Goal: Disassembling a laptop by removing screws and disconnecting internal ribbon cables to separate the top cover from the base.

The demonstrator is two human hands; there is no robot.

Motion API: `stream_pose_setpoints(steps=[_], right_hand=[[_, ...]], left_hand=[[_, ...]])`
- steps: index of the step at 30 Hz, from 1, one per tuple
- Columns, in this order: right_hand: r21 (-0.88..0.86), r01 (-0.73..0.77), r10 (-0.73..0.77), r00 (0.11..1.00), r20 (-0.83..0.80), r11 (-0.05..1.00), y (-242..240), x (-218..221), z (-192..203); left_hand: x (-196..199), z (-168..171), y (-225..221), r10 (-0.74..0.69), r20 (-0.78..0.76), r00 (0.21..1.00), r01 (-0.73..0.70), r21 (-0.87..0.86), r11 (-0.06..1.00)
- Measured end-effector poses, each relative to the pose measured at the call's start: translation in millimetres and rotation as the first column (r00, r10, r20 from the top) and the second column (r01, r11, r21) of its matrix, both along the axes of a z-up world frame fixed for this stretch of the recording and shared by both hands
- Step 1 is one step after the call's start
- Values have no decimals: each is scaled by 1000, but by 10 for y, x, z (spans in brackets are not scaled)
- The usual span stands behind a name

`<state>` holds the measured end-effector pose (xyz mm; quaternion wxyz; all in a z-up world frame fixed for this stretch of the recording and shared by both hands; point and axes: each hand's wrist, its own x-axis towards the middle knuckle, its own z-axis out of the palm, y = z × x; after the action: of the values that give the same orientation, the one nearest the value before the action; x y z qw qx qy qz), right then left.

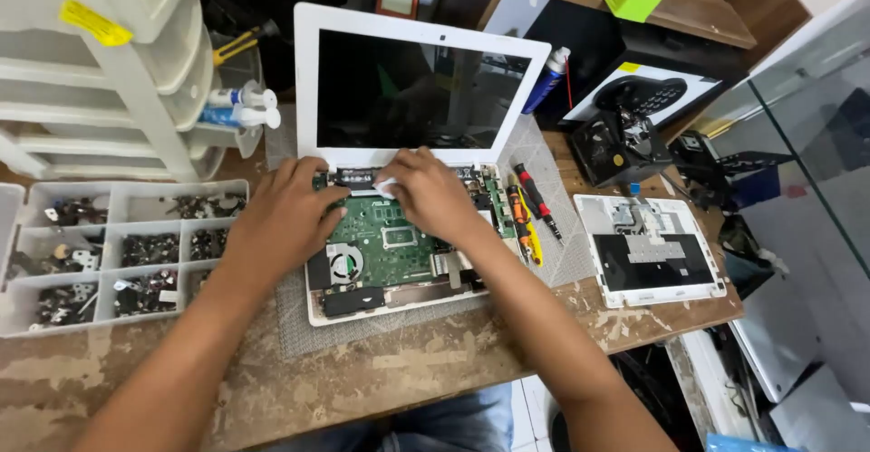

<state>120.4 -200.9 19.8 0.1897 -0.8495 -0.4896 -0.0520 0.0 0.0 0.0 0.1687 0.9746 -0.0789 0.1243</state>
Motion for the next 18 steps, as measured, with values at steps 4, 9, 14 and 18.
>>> stream_pose_setpoints(steps=[4,9,14,18], right_hand=[[-49,43,-43,999,5,998,-261,102,28],[-69,109,-109,994,2,992,-486,260,-15],[-97,104,-106,994,-16,990,-530,304,-8],[-31,68,-70,995,-66,997,-686,362,126]], left_hand=[[5,-73,-4,5,18,1000,-5,-19,1000],[56,-165,17,11,22,1000,-12,22,1000],[28,-50,-19,-19,37,999,19,7,1000],[57,-141,-102,-72,55,996,66,102,993]])
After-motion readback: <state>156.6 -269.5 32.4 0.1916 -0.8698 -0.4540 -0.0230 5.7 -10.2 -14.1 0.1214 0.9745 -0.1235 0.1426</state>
